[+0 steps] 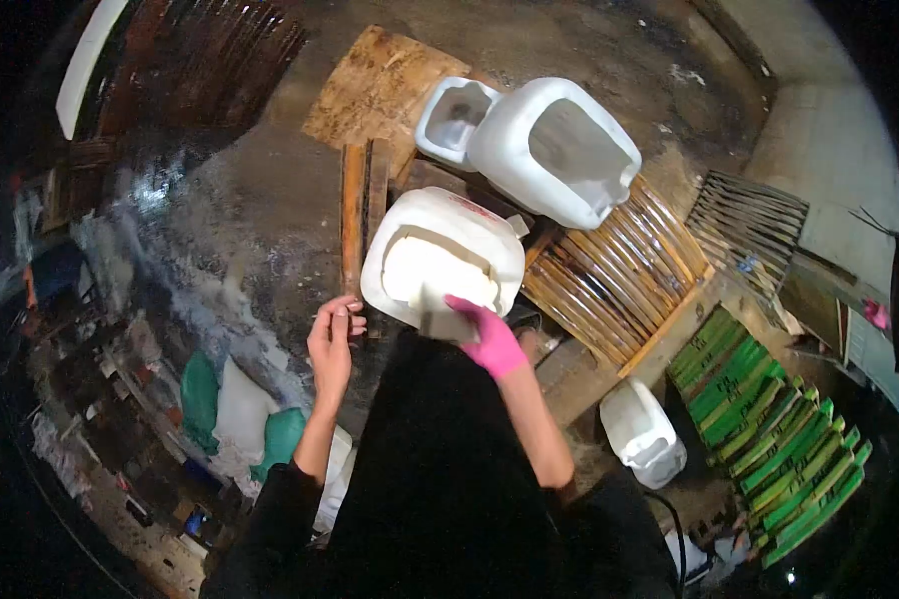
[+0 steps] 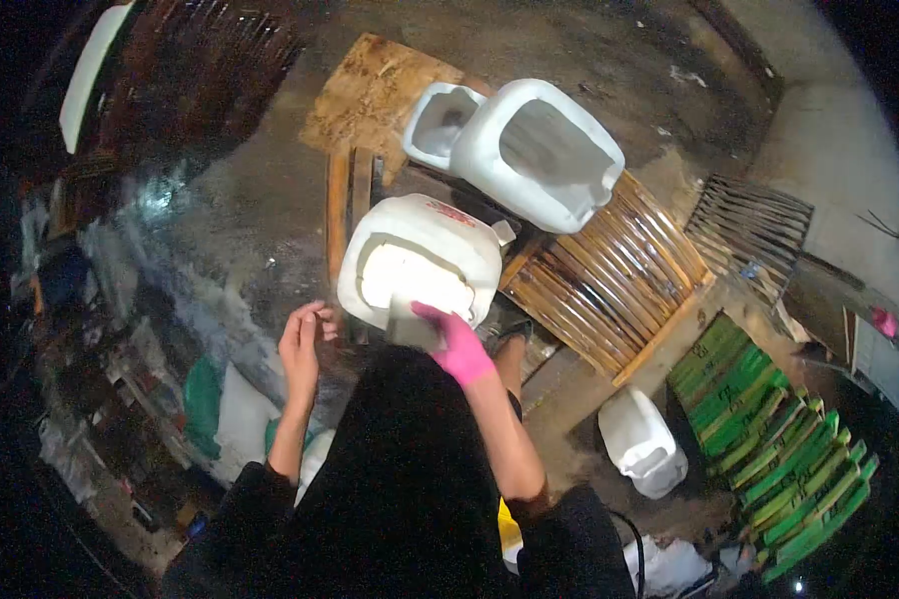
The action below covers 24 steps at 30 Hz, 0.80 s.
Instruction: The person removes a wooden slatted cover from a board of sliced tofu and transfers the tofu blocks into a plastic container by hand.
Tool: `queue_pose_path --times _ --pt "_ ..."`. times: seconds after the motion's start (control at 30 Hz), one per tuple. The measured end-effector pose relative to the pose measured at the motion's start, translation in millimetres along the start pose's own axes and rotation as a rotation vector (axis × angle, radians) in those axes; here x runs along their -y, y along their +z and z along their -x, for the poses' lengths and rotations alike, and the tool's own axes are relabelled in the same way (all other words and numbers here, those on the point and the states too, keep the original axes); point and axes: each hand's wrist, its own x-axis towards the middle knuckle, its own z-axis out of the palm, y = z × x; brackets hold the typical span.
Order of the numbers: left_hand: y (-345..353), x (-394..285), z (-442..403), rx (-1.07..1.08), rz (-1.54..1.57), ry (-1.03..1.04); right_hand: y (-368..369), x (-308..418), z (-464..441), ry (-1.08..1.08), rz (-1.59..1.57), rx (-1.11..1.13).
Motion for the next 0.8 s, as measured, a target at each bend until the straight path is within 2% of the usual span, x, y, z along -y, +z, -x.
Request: queue_pose_path --times 0.03,0.13,0.17,0.2,0.23,0.27,0.33,0.43,0.53,0.7,0.77,0.8 --pt "-4 -1 -3 0.025 0.022 -0.044 18 -1 -12 -0.05 -0.045 -0.06" --pt "-3 35 -14 0.162 0.227 -0.019 42 -22 -61 0.405 -0.863 -0.249" --pt "1 49 -17 0.301 0.334 0.088 40 -3 -72 0.47 -0.879 -0.364" --pt "4 62 -37 0.432 -0.079 0.041 40 15 -79 0.539 -0.897 -0.478" --pt "12 74 -37 0.477 0.116 -0.015 43 16 -90 0.506 -0.797 -0.619" --pt "27 81 -36 0.516 0.31 -0.069 41 2 -100 0.408 -0.785 -0.666" --pt "63 90 -48 0.339 0.604 -0.511 42 -36 -115 0.222 -0.765 -0.747" --pt "92 87 -68 0.219 0.71 -0.65 33 -49 -114 0.233 -0.628 -0.783" --pt "111 115 -96 0.275 0.872 -0.759 27 -64 -121 0.246 -0.631 -0.781" --pt "117 116 -107 0.256 0.832 -0.693 34 -59 -136 0.243 -0.472 -0.844" --pt "115 114 -109 0.245 0.824 -0.741 31 -97 -148 0.259 -0.126 -0.89" --pt "117 123 -114 0.248 0.883 -0.746 31 -96 -148 0.255 -0.132 -0.904"
